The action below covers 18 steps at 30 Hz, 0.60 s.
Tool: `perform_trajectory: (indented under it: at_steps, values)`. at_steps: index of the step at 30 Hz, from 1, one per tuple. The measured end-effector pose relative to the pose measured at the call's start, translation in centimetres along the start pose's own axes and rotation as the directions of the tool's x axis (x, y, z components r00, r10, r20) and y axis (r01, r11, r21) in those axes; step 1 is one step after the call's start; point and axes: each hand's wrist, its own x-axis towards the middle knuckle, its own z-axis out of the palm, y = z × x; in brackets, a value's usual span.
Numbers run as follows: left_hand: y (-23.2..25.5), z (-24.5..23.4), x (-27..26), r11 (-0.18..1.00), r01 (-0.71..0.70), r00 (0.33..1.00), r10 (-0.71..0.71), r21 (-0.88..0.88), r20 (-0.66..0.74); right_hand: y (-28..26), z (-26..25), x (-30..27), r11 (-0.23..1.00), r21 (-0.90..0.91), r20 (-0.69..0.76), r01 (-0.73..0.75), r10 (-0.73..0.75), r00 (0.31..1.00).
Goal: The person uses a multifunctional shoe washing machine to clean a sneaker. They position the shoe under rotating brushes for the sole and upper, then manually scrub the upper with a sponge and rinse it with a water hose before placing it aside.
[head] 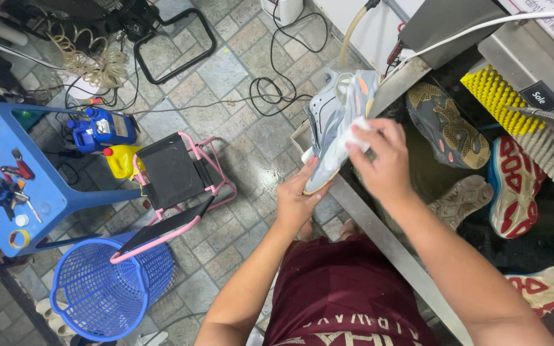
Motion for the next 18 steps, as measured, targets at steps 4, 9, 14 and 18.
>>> perform_trajectory:
  at_steps: [4, 9, 14, 18]
  values:
    - [1.3, -0.3, 0.6, 0.987, -0.146, 0.989, 0.143, 0.069, 0.045, -5.8, -1.7, -1.9, 0.969, -0.087, 0.128, 0.233, -0.221, 0.967]
    - [2.6, 0.0, 1.0, 0.982, -0.173, 0.983, 0.167, 0.073, 0.076, -4.6, -2.9, -1.1, 0.994, -0.073, 0.079, 0.086, -0.080, 0.994]
    - [3.3, 0.2, 1.4, 0.966, -0.238, 0.970, 0.231, 0.104, 0.075, -5.9, -2.4, -2.2, 0.960, -0.179, 0.085, 0.217, -0.204, 0.975]
    - [3.8, 0.0, 1.4, 0.971, -0.227, 0.972, 0.222, 0.073, 0.078, -5.5, -2.1, -2.7, 0.956, -0.106, 0.072, 0.275, -0.268, 0.961]
